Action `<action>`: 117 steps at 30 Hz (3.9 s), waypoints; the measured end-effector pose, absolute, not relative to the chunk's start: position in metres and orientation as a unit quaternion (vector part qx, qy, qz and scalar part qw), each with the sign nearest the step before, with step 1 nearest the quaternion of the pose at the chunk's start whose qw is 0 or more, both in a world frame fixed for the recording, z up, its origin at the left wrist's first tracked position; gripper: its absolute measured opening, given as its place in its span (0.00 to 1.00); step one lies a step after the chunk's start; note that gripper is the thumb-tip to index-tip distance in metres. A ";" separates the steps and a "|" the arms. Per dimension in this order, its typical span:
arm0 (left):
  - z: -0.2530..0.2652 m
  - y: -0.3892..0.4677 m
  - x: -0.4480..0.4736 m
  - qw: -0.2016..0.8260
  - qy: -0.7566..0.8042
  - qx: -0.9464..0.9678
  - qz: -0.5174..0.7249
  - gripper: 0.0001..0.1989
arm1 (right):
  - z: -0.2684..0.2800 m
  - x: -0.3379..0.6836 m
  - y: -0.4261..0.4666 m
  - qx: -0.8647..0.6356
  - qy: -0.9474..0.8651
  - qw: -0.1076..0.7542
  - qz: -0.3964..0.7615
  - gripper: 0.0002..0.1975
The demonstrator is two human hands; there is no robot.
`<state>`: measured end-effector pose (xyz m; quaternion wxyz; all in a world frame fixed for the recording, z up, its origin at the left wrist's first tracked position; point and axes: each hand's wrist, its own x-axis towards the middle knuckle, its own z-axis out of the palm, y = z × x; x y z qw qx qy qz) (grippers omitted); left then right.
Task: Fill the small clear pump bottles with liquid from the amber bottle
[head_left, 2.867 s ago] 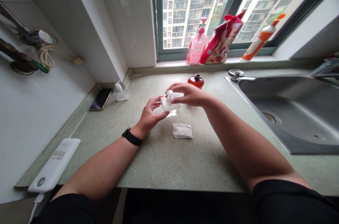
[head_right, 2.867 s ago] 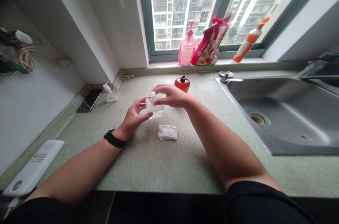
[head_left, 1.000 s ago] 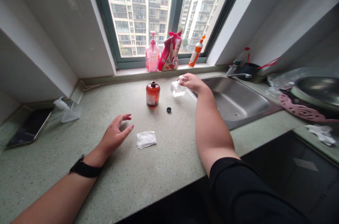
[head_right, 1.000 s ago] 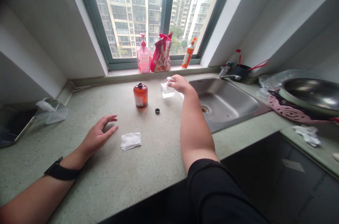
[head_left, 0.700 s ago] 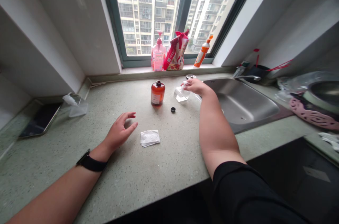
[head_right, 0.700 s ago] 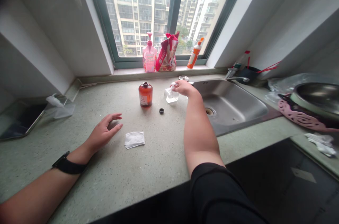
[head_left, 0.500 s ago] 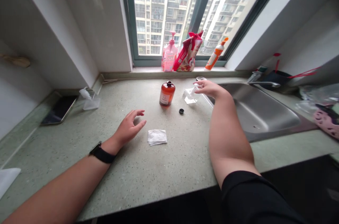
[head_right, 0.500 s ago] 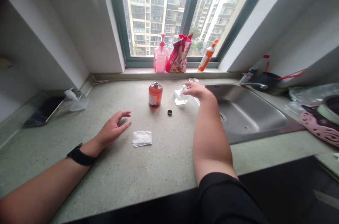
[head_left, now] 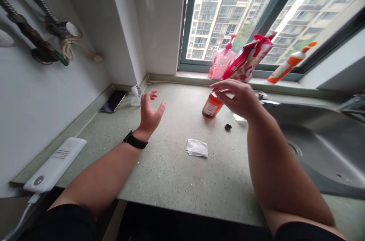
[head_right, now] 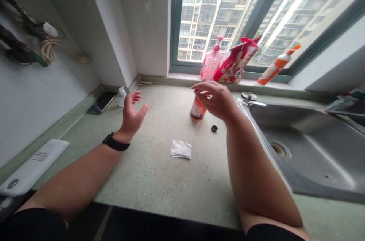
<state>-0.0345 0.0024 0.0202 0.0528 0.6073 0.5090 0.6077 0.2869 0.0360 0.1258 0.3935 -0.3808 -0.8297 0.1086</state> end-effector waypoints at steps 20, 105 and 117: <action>-0.020 0.056 -0.122 -0.019 0.692 0.526 0.493 0.37 | 0.017 0.216 0.047 -0.300 -0.931 0.164 0.125 0.14; 0.011 -0.023 -0.012 0.047 0.428 0.734 0.525 0.46 | 0.058 0.220 0.041 -0.359 -0.718 0.436 0.406 0.26; 0.009 -0.024 -0.012 0.057 0.419 0.751 0.507 0.47 | 0.049 0.199 0.028 -0.330 -0.746 0.434 0.382 0.20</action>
